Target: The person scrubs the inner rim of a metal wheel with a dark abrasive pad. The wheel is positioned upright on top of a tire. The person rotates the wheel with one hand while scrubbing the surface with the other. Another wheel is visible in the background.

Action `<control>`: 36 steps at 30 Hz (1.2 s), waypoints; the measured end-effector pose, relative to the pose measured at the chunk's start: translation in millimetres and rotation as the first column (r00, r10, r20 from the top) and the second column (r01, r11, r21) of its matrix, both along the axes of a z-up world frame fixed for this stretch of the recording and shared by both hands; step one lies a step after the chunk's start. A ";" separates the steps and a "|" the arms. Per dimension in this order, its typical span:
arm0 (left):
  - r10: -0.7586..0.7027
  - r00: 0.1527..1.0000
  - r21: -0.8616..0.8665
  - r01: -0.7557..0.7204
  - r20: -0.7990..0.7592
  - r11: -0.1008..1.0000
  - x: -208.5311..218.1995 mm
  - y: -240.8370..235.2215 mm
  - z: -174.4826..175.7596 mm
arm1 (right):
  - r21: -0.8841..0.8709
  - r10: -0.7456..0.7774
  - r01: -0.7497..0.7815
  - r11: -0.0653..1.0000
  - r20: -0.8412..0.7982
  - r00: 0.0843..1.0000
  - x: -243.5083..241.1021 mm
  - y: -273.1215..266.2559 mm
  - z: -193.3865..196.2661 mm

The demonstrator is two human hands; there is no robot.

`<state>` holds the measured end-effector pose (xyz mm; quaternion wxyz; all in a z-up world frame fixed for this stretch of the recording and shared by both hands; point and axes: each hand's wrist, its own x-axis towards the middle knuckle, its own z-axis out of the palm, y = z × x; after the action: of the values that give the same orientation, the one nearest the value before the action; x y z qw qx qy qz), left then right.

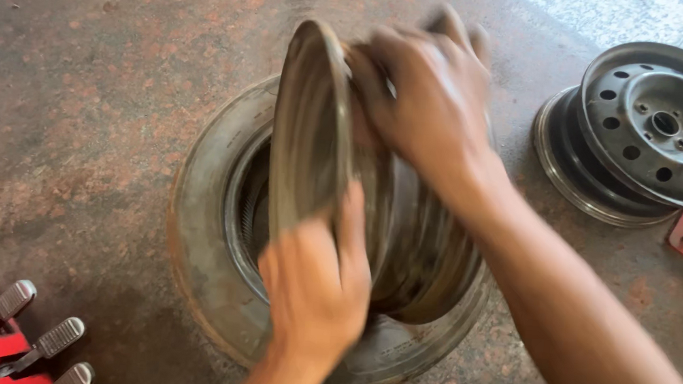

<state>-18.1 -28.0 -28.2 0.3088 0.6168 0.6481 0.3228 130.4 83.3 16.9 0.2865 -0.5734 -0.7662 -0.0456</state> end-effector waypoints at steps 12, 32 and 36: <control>-0.087 0.995 -0.144 0.093 0.047 0.985 3.8 27.7 27.3 | -0.208 -0.090 0.072 0.975 -0.079 0.993 7.6 32.4 -22.2; -0.124 0.906 0.508 0.336 -0.405 0.793 -4.4 15.7 20.2 | 0.290 -0.285 0.349 0.891 -0.242 0.927 -23.4 -117.6 -73.1; -0.159 0.933 0.501 0.312 -0.324 0.807 -6.3 15.2 18.0 | 0.177 -0.235 0.310 0.934 -0.348 0.907 -48.7 -146.4 -77.8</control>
<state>-24.3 -12.7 -10.2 0.0688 0.7926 0.4824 0.3666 81.7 -63.0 -60.9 0.4620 -0.6384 -0.6105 -0.0792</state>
